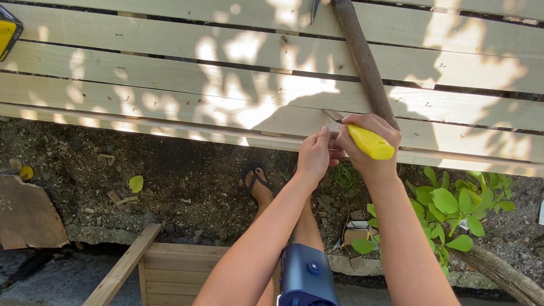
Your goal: The person uses a yellow-handled pry bar and a claw hammer to pull nails out of wooden slats on an outdoor frame. They work along the slats, repositioning the pry bar under nail heads, levering nails loose, and at times using a wood block for leverage, moving between nails one at a time.
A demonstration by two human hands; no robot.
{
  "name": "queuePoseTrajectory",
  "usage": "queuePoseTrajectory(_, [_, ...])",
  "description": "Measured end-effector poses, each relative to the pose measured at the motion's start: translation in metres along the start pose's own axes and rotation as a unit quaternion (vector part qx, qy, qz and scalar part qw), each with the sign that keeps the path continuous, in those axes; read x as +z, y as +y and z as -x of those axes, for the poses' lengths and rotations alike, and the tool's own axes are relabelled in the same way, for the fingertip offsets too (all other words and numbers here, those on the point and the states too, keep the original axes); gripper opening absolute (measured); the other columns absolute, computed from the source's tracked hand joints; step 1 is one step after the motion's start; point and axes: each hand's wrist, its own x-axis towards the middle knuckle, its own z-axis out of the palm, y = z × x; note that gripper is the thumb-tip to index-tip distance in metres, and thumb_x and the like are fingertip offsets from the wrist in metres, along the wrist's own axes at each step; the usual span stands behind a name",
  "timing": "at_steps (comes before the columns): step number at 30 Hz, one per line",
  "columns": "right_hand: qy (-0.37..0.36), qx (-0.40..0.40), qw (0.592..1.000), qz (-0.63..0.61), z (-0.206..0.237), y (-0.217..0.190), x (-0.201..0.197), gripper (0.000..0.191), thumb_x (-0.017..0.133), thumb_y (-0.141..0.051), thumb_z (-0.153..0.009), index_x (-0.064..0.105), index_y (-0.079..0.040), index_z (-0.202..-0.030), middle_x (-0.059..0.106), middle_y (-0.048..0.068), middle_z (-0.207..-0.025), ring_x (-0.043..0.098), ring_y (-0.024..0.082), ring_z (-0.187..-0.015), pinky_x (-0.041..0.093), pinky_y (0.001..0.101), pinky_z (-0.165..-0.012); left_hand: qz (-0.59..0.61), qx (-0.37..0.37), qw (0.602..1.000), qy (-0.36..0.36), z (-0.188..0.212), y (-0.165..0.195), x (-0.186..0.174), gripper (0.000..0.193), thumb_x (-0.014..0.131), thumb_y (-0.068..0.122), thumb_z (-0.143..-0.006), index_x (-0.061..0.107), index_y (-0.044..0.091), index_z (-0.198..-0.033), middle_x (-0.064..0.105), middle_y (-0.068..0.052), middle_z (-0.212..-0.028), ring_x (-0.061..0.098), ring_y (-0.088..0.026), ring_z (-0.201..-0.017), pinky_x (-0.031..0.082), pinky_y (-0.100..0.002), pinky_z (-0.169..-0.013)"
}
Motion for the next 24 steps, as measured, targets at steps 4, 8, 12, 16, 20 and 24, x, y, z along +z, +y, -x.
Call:
queuePoseTrajectory(4, [0.004,0.015,1.0,0.005,0.011,-0.004,0.006,0.011,0.078,-0.003,-0.087,0.073,-0.004,-0.097,0.071,0.01,-0.086,0.071,0.023,-0.077,0.057,0.0315,-0.072,0.141,-0.106,0.983,-0.057,-0.007,0.004,0.01,0.047,0.036,0.05,-0.106,0.065,0.014,-0.11,0.07,-0.003,-0.098,0.068,-0.016,-0.082,0.058,-0.037,-0.073])
queuePoseTrajectory(8, [-0.005,-0.024,0.999,0.039,0.021,0.004,0.013,0.016,0.079,-0.003,-0.085,0.073,-0.004,-0.1,0.071,0.011,-0.09,0.072,0.026,-0.08,0.058,0.0339,-0.072,0.159,-0.147,0.972,-0.089,-0.034,0.008,0.004,0.038,0.046,0.042,-0.107,0.066,0.01,-0.107,0.07,-0.006,-0.096,0.07,-0.019,-0.083,0.057,-0.038,-0.073])
queuePoseTrajectory(12, [-0.004,-0.058,0.996,0.07,0.039,0.009,0.032,0.028,0.078,-0.002,-0.081,0.074,-0.006,-0.109,0.072,0.011,-0.105,0.074,0.026,-0.091,0.06,0.0328,-0.075,0.203,-0.152,0.962,-0.098,-0.047,0.001,-0.021,0.03,0.052,0.032,-0.108,0.066,0.005,-0.104,0.07,-0.01,-0.093,0.069,-0.023,-0.081,0.059,-0.039,-0.075])
queuePoseTrajectory(16, [0.009,-0.076,0.99,0.116,0.065,0.017,0.041,0.034,0.077,0.001,-0.079,0.075,-0.008,-0.112,0.073,0.011,-0.109,0.074,0.024,-0.091,0.061,0.0312,-0.076,0.191,-0.127,0.97,-0.081,-0.042,-0.017,-0.029,0.029,0.049,0.022,-0.107,0.066,-0.001,-0.104,0.071,-0.012,-0.093,0.069,-0.025,-0.082,0.059,-0.04,-0.076])
queuePoseTrajectory(20, [-0.021,-0.112,0.985,0.131,0.085,0.027,0.037,0.04,0.076,0.002,-0.079,0.074,-0.005,-0.118,0.071,0.016,-0.118,0.074,0.027,-0.1,0.062,0.0321,-0.084,0.144,-0.098,0.981,-0.084,-0.039,-0.027,-0.024,0.035,0.043,0.017,-0.108,0.066,-0.009,-0.108,0.073,-0.016,-0.098,0.071,-0.025,-0.086,0.06,-0.037,-0.082])
queuePoseTrajectory(24, [-0.014,-0.097,0.988,0.117,0.091,0.032,0.038,0.04,0.075,0.002,-0.081,0.074,-0.006,-0.12,0.071,0.014,-0.12,0.075,0.027,-0.104,0.062,0.0327,-0.087,0.11,-0.101,0.986,-0.076,-0.04,-0.027,-0.026,0.033,0.043,0.016,-0.11,0.066,-0.007,-0.111,0.073,-0.016,-0.103,0.07,-0.023,-0.09,0.06,-0.036,-0.083])
